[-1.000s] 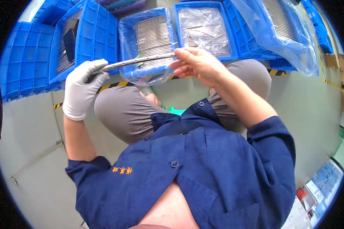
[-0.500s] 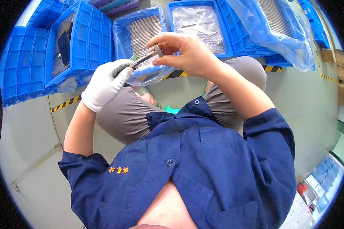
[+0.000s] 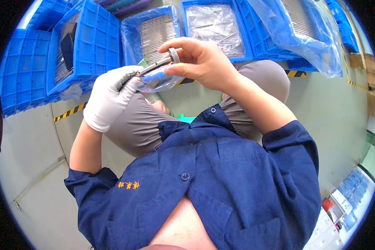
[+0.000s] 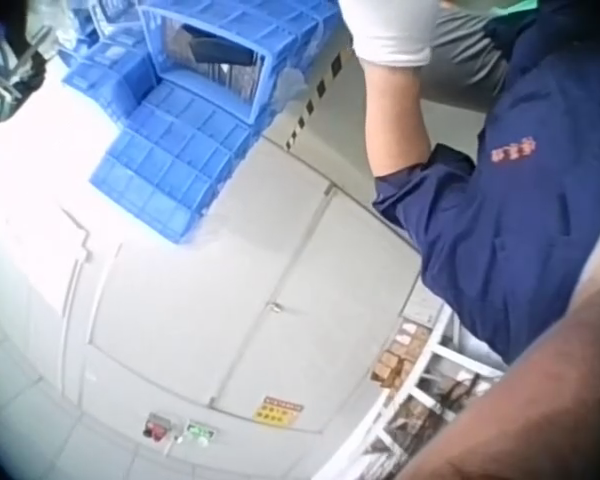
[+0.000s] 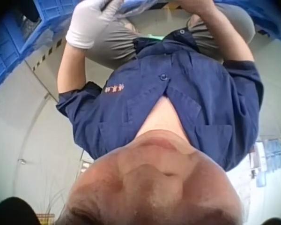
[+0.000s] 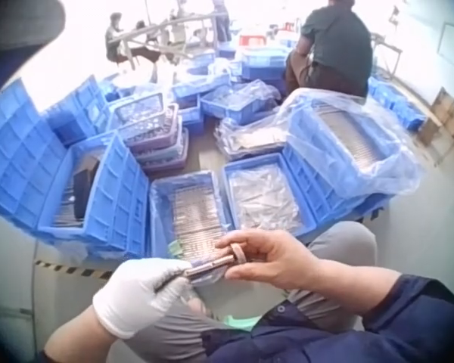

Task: Inspecting long metal rods using a measurement gauge and sorting them into blue plastic bins.

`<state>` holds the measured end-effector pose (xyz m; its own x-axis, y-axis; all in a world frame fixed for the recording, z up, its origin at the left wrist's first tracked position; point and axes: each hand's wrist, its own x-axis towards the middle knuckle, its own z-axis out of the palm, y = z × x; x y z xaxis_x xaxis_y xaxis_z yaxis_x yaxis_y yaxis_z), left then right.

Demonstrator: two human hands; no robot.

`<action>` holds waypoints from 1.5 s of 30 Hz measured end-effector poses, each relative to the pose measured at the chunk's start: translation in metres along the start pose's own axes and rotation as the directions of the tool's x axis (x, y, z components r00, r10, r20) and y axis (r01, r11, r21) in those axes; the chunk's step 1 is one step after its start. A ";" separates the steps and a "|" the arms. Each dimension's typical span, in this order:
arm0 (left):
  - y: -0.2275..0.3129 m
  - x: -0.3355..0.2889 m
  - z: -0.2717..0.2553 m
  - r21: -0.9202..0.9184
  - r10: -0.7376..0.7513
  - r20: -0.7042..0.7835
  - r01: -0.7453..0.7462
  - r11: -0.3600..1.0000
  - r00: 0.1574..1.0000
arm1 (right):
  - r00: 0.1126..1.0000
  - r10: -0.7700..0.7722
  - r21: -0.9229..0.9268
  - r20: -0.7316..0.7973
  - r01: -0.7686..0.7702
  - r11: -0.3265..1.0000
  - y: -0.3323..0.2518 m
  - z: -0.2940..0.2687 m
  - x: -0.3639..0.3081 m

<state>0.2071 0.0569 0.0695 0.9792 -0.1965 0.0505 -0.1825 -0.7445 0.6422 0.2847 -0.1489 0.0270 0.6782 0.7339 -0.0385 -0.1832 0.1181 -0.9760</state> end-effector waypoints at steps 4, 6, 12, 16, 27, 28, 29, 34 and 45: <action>0.001 -0.002 0.003 -0.050 -0.003 0.004 0.003 0.999 1.000 | 1.000 -0.011 0.015 0.024 0.011 1.000 0.001 0.000 -0.001; 0.000 -0.004 0.004 -0.016 0.028 -0.030 -0.029 0.999 0.999 | 1.000 0.013 0.003 0.020 -0.013 1.000 -0.002 0.002 -0.003; 0.000 -0.005 0.004 0.088 0.072 -0.012 -0.070 0.994 0.997 | 0.963 -0.269 -0.703 0.000 0.191 0.685 -0.004 0.007 -0.006; -0.003 -0.007 0.008 -0.055 0.008 -0.004 -0.008 0.998 1.000 | 0.990 -0.139 -0.633 -0.035 0.085 0.770 -0.010 0.011 -0.005; 0.009 -0.012 -0.003 -0.955 0.045 0.297 0.296 0.018 0.954 | 0.938 0.222 0.564 0.266 -0.338 0.753 0.015 -0.019 -0.008; 0.003 -0.010 0.007 -0.991 0.051 0.135 0.136 -0.008 0.989 | 0.951 0.208 0.643 0.227 -0.307 0.702 0.019 -0.013 -0.007; -0.002 -0.005 0.012 -0.999 0.084 0.044 0.044 -0.002 0.995 | 0.960 0.192 0.677 0.204 -0.280 0.681 0.021 -0.008 -0.004; -0.015 0.012 0.043 -0.955 -0.446 -0.287 -0.289 0.066 0.848 | 0.981 0.053 0.373 -0.188 0.021 0.928 0.019 0.017 -0.004; -0.033 -0.003 0.031 -0.569 -0.279 -0.213 0.113 0.815 0.936 | 0.978 0.075 0.064 -0.196 -0.064 0.996 0.017 -0.034 -0.016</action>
<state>0.2073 0.0622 0.0250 0.9867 0.1596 0.0316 0.0121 -0.2655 0.9640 0.2947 -0.1811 0.0039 0.7887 0.5954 -0.1532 -0.2714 0.1136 -0.9557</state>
